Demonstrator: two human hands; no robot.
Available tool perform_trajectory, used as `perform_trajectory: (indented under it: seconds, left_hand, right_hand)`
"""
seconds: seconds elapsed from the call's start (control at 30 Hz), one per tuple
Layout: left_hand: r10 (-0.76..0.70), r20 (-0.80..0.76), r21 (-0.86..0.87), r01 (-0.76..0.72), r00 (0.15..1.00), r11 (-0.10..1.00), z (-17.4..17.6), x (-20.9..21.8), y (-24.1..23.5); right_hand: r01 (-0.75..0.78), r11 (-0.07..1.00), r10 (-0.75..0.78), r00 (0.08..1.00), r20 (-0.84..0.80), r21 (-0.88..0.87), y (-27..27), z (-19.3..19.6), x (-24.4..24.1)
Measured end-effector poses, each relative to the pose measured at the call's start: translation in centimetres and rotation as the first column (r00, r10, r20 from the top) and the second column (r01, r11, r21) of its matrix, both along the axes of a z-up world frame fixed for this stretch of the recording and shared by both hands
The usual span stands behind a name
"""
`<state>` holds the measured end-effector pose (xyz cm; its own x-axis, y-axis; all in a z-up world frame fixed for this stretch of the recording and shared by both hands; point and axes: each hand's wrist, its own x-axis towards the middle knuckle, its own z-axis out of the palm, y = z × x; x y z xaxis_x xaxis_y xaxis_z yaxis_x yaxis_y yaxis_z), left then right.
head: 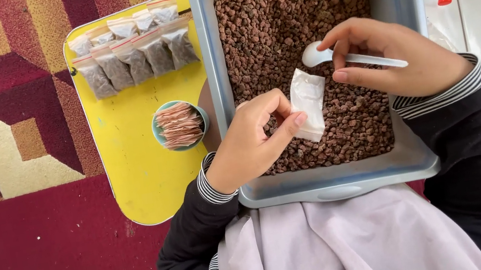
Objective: The person scoops brown granular material from a large container into small plastic pouches using a white spoon. They hold each pouch open with one hand, fill it, and place it on a yellow tray. The process is repeated for multiple pouches.
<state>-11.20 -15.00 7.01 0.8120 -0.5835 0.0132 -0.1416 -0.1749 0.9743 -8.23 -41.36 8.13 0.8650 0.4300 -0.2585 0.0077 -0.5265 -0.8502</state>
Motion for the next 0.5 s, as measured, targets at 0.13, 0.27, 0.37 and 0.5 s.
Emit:
perform_trajectory:
  seconds: [0.13, 0.27, 0.37, 0.5]
  left_hand:
    - [0.029, 0.024, 0.012, -0.03, 0.999, 0.999, -0.1, -0.2, 0.2]
    - [0.174, -0.074, -0.07, -0.179, 0.982, 0.981, -0.8, 0.1, 0.2]
    - [0.222, -0.142, -0.151, -0.243, 0.965, 0.958, -1.0, 0.2, 0.2]
    - [0.205, -0.172, -0.172, -0.234, 0.964, 0.957, -0.3, 0.6, 0.3]
  right_hand:
    - [-0.004, 0.995, 0.002, 1.0, 0.018, 0.103, -0.4, -0.7, -0.1]
    - [0.064, 0.997, -0.068, 0.986, 0.153, 0.032, -0.1, -0.6, 0.4]
    - [0.017, 0.997, -0.037, 0.955, 0.293, 0.071, 0.1, -0.8, 0.7]
    - [0.096, 0.994, -0.11, 0.873, 0.475, 0.052, 0.3, -1.5, 1.0]
